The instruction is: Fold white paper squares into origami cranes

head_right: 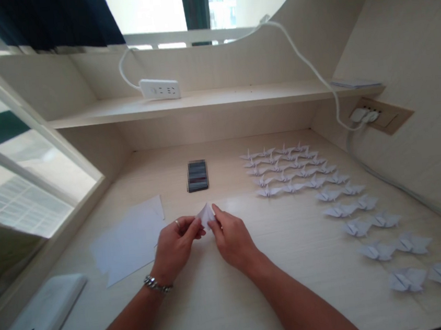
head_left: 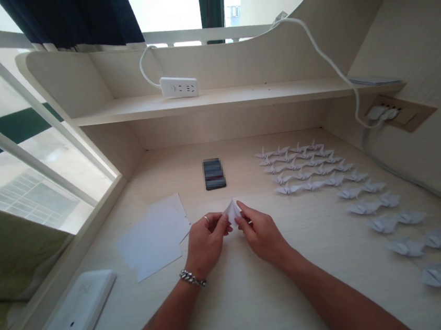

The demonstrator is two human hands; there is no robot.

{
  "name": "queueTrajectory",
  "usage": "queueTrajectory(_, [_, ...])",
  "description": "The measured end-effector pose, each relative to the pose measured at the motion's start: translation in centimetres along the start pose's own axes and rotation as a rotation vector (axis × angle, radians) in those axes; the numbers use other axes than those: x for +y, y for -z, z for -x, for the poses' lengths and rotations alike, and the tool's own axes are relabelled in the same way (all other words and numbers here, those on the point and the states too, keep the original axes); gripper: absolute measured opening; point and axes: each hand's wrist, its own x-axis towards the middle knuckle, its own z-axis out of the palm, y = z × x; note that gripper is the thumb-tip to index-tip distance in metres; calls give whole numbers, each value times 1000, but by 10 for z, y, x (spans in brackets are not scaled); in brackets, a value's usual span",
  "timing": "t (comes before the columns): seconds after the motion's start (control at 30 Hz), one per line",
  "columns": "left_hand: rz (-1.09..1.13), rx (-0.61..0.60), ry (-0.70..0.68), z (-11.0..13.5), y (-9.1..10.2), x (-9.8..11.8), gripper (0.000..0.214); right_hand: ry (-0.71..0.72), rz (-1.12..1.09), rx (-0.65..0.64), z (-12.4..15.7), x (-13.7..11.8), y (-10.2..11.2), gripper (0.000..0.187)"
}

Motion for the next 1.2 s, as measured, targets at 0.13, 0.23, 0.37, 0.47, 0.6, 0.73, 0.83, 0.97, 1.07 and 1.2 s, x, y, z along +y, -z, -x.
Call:
queueTrajectory(0.13, [114,-4,31,-3,-1,-4,27,-99,-118,7,-1,-2,1,33])
queueTrajectory(0.23, [209,-21,62,-4,-1,-7,27,-230,-392,-66,-3,0,-1,31])
queueTrajectory(0.37, [183,-84,69,-5,1,-8,30,-283,-513,-127,-5,1,-3,32])
queueTrajectory(0.47, [169,-114,88,-4,2,-6,30,-331,-562,-109,-5,-1,-1,34])
queueTrajectory(0.6, [313,-144,149,-3,2,-2,27,-418,-696,-143,-6,-5,5,34])
queueTrajectory(0.73, [289,-138,145,-3,2,-2,28,-392,-675,-157,-6,-7,7,35])
queueTrajectory(0.83, [166,-150,101,-3,3,-5,30,-395,-659,-127,-6,-7,7,37])
queueTrajectory(0.97, [122,-163,68,-3,3,-4,31,-423,-685,-141,-6,-8,9,36])
queueTrajectory(1.07, [182,-154,97,-2,2,-1,32,-418,-717,-171,-5,-8,10,33])
queueTrajectory(1.2, [322,-132,153,-1,0,2,32,-407,-754,-191,-4,-8,11,30])
